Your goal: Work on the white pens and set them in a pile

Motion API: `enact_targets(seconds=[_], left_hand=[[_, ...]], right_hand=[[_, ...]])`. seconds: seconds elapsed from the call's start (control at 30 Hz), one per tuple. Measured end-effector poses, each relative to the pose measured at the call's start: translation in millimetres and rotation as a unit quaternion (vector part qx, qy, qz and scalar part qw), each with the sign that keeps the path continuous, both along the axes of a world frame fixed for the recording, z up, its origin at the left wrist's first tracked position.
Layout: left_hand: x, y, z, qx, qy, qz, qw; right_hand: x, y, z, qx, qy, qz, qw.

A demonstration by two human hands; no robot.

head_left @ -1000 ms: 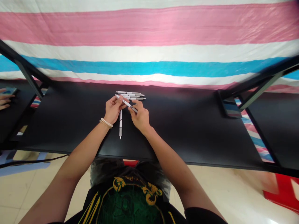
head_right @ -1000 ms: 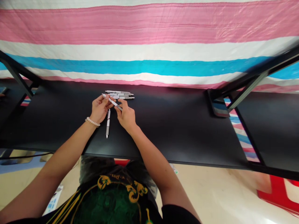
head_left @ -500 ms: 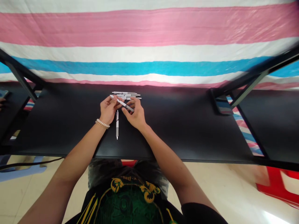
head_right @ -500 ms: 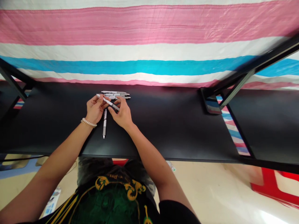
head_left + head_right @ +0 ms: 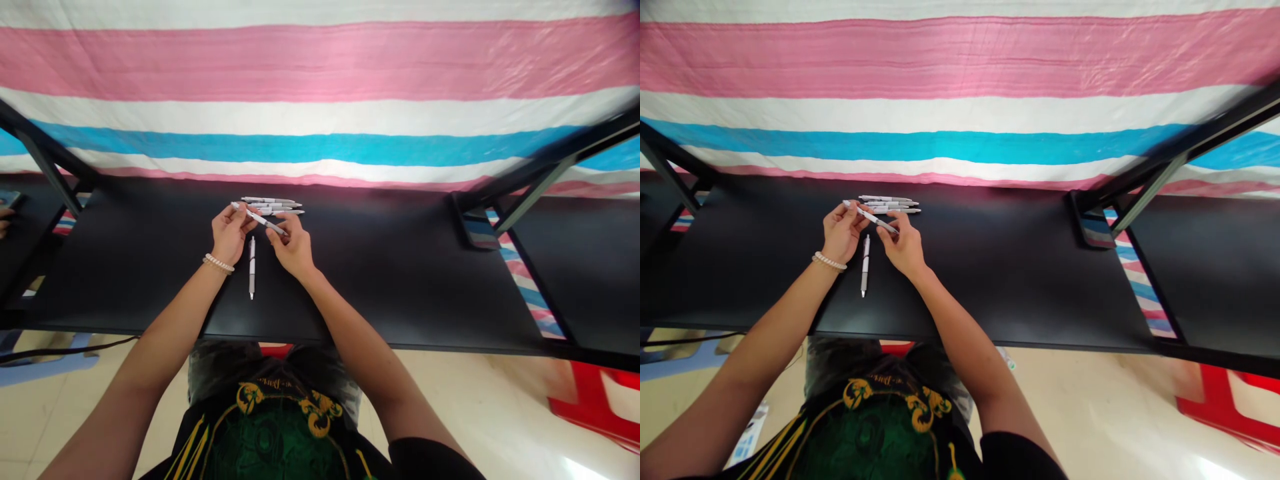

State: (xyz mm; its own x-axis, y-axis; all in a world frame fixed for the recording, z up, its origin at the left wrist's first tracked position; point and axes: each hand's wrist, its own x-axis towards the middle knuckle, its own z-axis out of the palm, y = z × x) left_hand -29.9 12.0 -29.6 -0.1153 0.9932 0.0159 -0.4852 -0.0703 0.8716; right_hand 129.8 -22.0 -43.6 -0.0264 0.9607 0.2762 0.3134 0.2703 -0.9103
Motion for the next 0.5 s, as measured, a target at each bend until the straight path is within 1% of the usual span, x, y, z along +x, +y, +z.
enact_targets(seconds=[0.1, 0.33, 0.43, 0.5], left_hand=[[-0.3, 0.4, -1.0, 0.002, 0.003, 0.002, 1.0], [0.2, 0.2, -2.7, 0.007, 0.004, 0.001, 1.0], [0.1, 0.3, -3.2, 0.009, 0.002, 0.0, 1.0], [0.0, 0.5, -3.5, 0.008, 0.006, 0.0, 1.0]], right_hand=[[0.9, 0.2, 0.0, -0.011, 0.0, 0.017, 1.0], [1.3, 0.0, -0.8, -0.027, 0.012, 0.02, 0.999], [1.4, 0.0, -1.1, -0.018, 0.016, 0.011, 1.0], [1.3, -0.1, -1.5, -0.021, 0.02, 0.024, 0.999]])
